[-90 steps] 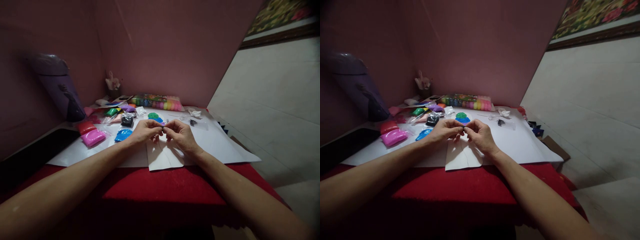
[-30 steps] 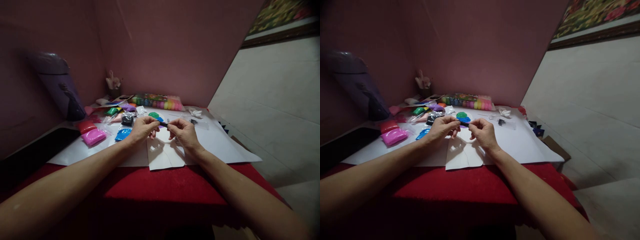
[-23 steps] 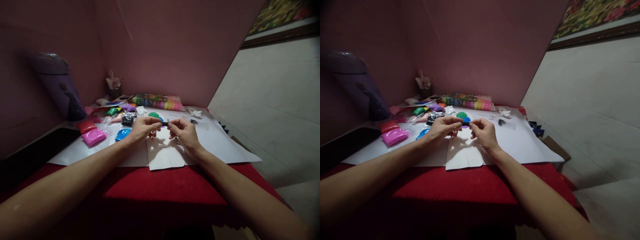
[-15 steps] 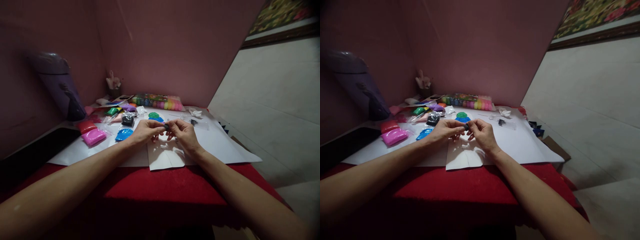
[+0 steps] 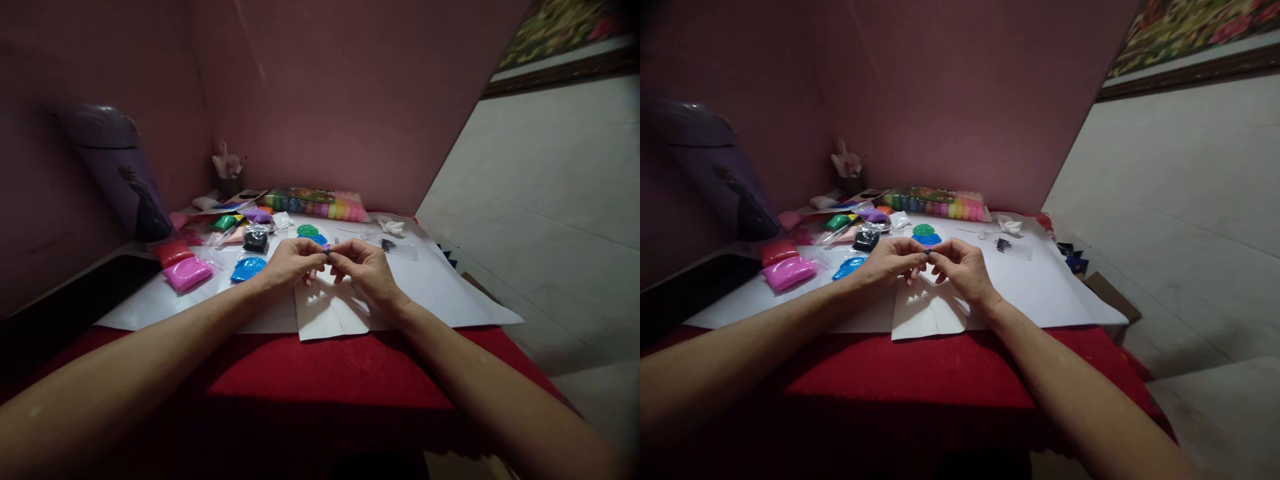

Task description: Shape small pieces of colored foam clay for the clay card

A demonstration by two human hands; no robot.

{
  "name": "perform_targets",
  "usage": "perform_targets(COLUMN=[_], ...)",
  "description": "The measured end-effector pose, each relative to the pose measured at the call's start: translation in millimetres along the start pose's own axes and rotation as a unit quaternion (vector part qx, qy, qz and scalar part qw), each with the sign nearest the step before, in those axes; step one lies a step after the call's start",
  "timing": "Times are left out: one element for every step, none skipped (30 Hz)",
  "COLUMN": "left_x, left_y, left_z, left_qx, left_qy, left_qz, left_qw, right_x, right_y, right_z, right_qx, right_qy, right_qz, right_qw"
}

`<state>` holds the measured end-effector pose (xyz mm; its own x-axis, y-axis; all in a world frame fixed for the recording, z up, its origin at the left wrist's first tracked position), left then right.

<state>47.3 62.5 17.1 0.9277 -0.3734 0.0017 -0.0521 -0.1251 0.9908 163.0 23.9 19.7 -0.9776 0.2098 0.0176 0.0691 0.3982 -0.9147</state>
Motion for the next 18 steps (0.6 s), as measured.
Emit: perform_targets(left_x=[0.0,0.0,0.1,0.2,0.3,0.4,0.4,0.2,0.0,-0.5,-1.5,-3.0,-5.0,-7.3,-9.5,-11.5,-13.0,-13.9], left_y=[0,0,0,0,0,0,0,0,1,1,1,2,2,2,2,2,2,2], left_z=[0,0,0,0,0,0,0,0,1,1,1,1,0,0,-1,-1,-1,-2], left_qx=[0.001,0.003,0.004,0.005,0.005,0.005,0.005,0.006,0.006,0.005,0.004,0.003,0.003,0.003,0.004,0.006,0.008,0.009], left_qy=[0.001,0.001,0.001,0.001,0.001,0.002,0.003,0.006,0.009,0.013,0.020,0.029,0.040,0.051,0.061,0.068,0.071,0.071], left_qz=[-0.004,-0.007,-0.009,-0.010,-0.009,-0.008,-0.006,-0.004,-0.001,0.004,0.010,0.016,0.021,0.027,0.031,0.035,0.039,0.042], left_qw=[1.000,1.000,1.000,1.000,1.000,1.000,1.000,1.000,1.000,1.000,1.000,0.999,0.999,0.998,0.998,0.997,0.997,0.997], right_x=[0,0,0,-1,-1,-2,-3,-4,-5,-7,-8,-10,-12,-14,-15,-16,-17,-18], right_y=[0,-1,-1,-1,-1,0,0,1,1,2,2,2,2,2,2,2,2,2], right_z=[0,0,0,0,0,0,-1,-2,-2,-3,-3,-4,-4,-4,-4,-4,-4,-4], right_qx=[0.001,0.001,0.001,0.000,0.000,0.000,0.000,0.000,0.002,0.004,0.008,0.011,0.014,0.016,0.019,0.022,0.024,0.027], right_qy=[0.000,0.001,0.002,0.005,0.008,0.013,0.019,0.027,0.036,0.047,0.058,0.069,0.080,0.090,0.099,0.106,0.111,0.112], right_qz=[0.001,0.002,0.001,0.000,-0.002,-0.003,-0.003,-0.003,-0.003,-0.002,0.000,-0.001,-0.002,-0.005,-0.008,-0.011,-0.014,-0.015], right_qw=[1.000,1.000,1.000,1.000,1.000,1.000,1.000,1.000,0.999,0.999,0.998,0.998,0.997,0.996,0.995,0.994,0.993,0.993])
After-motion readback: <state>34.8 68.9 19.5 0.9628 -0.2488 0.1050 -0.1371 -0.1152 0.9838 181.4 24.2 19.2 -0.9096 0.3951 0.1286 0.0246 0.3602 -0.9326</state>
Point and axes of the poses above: each hand's wrist, its own z-axis away from the middle knuckle, its own x-axis out of the palm, y = z × x, the point moved 8 cm from there along -z, towards the middle knuckle, and after that the axes turned 9 degrees about y, right-handed, at the moved point
